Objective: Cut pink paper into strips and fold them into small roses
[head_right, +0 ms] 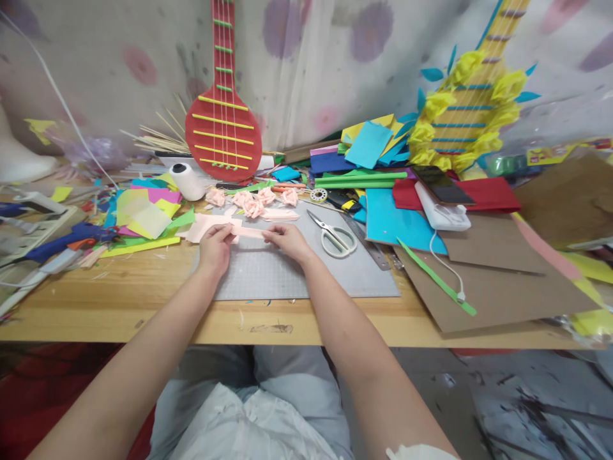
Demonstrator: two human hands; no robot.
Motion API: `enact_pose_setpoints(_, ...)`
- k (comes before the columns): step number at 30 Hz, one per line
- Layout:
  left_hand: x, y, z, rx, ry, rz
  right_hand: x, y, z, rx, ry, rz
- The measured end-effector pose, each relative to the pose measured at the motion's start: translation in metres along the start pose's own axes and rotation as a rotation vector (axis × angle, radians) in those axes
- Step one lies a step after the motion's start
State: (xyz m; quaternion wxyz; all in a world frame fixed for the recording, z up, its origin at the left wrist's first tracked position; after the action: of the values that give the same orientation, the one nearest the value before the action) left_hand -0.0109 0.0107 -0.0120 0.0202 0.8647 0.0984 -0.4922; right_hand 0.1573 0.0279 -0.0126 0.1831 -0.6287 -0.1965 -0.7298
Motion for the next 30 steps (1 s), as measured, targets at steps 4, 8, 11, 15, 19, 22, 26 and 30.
enact_pose_setpoints(4,0.0,0.0,0.001,0.0,0.002,0.032,-0.001,0.0,0.002,-0.031,-0.063,-0.027)
enact_pose_setpoints(8,-0.003,-0.002,0.002,0.036,-0.001,0.034,0.001,0.002,0.006,-0.094,-0.131,-0.062)
enact_pose_setpoints(11,-0.006,-0.002,0.003,0.076,0.01,0.056,0.001,0.004,0.01,-0.091,-0.14,-0.09)
enact_pose_setpoints(15,-0.004,0.002,0.001,0.157,-0.144,0.076,0.0,0.006,0.011,-0.035,-0.074,-0.083)
enact_pose_setpoints(19,0.003,0.006,-0.004,0.238,-0.407,0.1,0.0,0.007,0.009,0.004,0.001,-0.041)
enact_pose_setpoints(22,0.004,0.008,-0.006,0.25,-0.385,0.114,-0.001,0.008,0.011,0.001,0.015,-0.011)
enact_pose_setpoints(26,0.0,0.011,-0.008,0.279,-0.371,0.115,0.001,0.009,0.016,0.026,0.038,0.015)
enact_pose_setpoints(30,-0.001,0.013,-0.006,0.284,-0.414,0.122,0.005,0.01,0.015,0.041,0.042,-0.022)
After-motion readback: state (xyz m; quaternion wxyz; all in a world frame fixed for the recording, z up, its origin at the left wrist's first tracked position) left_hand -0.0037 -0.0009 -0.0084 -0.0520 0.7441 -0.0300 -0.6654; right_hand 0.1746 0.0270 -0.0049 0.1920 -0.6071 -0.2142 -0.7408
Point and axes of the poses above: each hand's wrist, its own y-axis away from the middle knuckle, its own z-axis out of the back of the hand, x = y × z, the point moved 1 cm from there along -y, towards the middle knuckle, and after that the axes turned 14 degrees about x, right-handed, at the moved point
